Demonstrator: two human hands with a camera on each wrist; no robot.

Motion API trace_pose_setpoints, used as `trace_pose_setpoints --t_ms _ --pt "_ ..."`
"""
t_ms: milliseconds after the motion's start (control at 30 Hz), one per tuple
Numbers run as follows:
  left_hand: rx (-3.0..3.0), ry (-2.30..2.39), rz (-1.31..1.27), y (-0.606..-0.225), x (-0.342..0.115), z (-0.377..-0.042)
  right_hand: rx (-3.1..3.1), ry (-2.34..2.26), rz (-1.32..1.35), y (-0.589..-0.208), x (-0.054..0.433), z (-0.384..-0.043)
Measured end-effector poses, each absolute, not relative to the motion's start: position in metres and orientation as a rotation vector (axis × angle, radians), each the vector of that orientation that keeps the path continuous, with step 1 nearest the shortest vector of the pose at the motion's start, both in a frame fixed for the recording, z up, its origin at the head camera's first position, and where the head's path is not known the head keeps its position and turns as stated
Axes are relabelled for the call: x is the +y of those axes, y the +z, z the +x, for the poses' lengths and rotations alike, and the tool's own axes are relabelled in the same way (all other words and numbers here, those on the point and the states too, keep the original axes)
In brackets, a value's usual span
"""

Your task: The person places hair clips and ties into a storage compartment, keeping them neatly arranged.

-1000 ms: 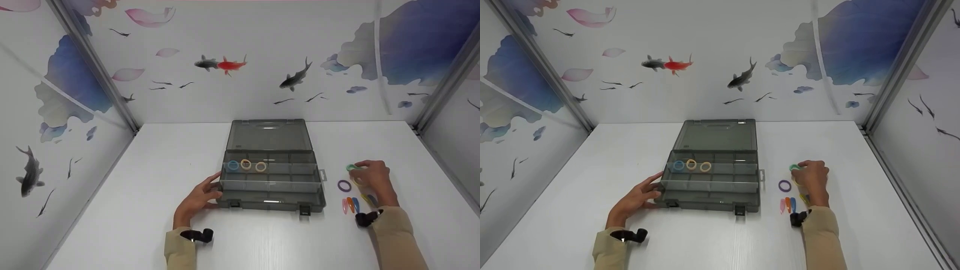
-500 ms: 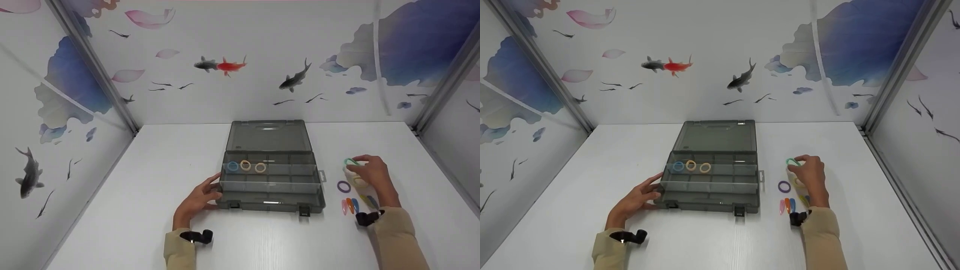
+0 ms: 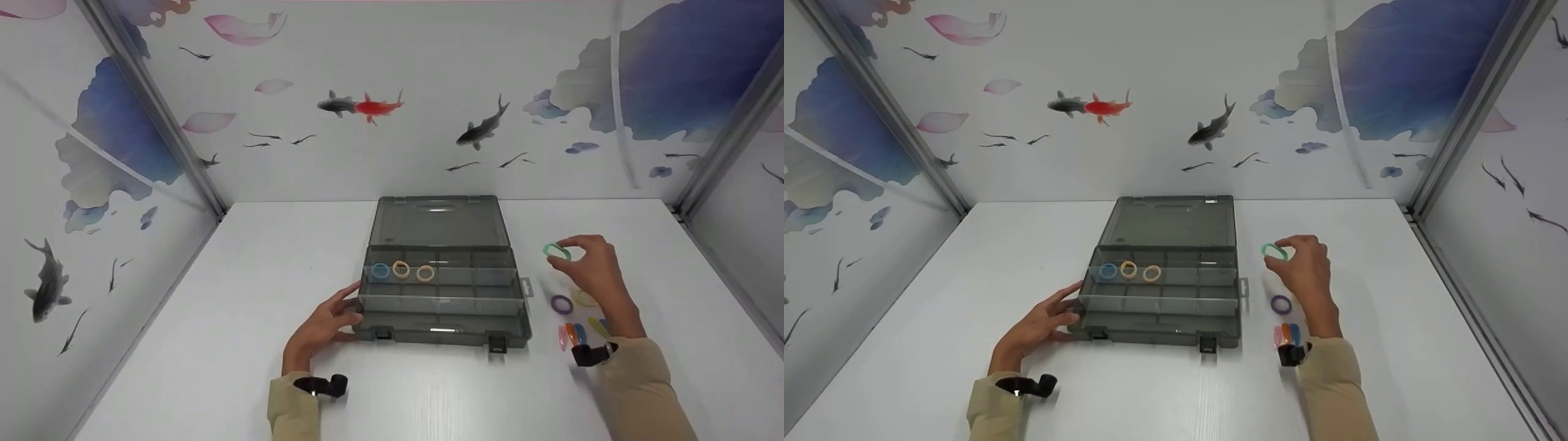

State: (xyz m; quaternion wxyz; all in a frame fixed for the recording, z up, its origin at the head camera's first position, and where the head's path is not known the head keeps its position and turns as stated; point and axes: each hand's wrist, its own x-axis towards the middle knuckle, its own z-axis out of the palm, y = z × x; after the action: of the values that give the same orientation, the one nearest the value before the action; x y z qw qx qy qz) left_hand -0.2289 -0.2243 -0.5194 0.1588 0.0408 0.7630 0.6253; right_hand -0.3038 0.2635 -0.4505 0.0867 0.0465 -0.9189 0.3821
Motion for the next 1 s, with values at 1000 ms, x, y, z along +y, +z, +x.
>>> trace_pose_setpoints --t_ms 1000 --pt "2.157 1.797 0.114 -0.518 -0.224 -0.23 -2.789 1.28 0.515 -0.435 0.172 -0.31"
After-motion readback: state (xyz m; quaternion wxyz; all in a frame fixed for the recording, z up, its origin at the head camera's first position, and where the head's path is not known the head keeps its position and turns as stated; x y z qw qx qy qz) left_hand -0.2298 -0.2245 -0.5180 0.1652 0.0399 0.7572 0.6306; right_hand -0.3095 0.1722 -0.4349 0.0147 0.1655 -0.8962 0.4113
